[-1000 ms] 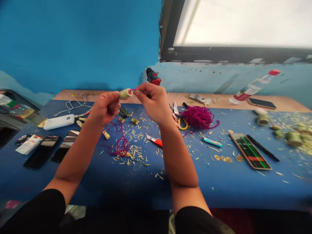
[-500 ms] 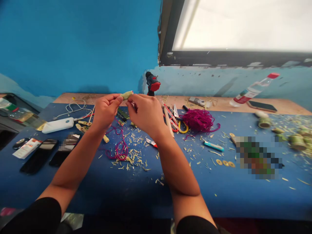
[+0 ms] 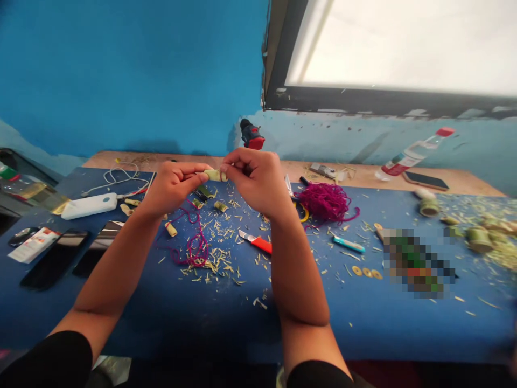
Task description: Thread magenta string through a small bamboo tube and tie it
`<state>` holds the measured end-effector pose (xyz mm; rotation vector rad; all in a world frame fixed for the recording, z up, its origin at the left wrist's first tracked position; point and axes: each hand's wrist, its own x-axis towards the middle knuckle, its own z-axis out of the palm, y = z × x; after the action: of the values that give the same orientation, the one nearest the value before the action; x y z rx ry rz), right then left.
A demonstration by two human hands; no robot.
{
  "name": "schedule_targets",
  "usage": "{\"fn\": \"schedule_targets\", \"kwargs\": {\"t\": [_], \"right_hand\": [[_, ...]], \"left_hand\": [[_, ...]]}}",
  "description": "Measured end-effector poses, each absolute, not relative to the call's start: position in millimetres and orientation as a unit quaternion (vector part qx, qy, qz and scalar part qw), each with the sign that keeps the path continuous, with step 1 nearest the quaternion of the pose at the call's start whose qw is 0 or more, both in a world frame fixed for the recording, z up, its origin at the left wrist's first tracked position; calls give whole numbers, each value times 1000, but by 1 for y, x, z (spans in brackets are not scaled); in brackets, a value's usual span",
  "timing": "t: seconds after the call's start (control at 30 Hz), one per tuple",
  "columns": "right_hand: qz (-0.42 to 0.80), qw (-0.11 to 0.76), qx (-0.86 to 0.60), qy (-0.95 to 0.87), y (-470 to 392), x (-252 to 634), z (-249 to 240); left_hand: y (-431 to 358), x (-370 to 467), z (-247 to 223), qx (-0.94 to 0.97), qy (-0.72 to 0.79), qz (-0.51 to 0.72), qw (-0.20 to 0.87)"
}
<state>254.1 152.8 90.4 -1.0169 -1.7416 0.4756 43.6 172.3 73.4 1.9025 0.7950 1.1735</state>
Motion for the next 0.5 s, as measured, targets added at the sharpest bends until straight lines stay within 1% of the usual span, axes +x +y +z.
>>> {"fn": "schedule_targets", "kwargs": {"t": [0.13, 0.27, 0.37, 0.5], "right_hand": [[283, 529, -381, -704, 160, 256, 88], [292, 530, -379, -700, 165, 251, 85], [276, 537, -380, -701, 164, 244, 82], [253, 555, -374, -698, 160, 236, 81]], "left_hand": [[173, 43, 73, 678, 280, 457, 502], [175, 47, 68, 589, 236, 482, 604], [178, 51, 67, 547, 224, 511, 624], [183, 54, 62, 528, 228, 542, 613]]}}
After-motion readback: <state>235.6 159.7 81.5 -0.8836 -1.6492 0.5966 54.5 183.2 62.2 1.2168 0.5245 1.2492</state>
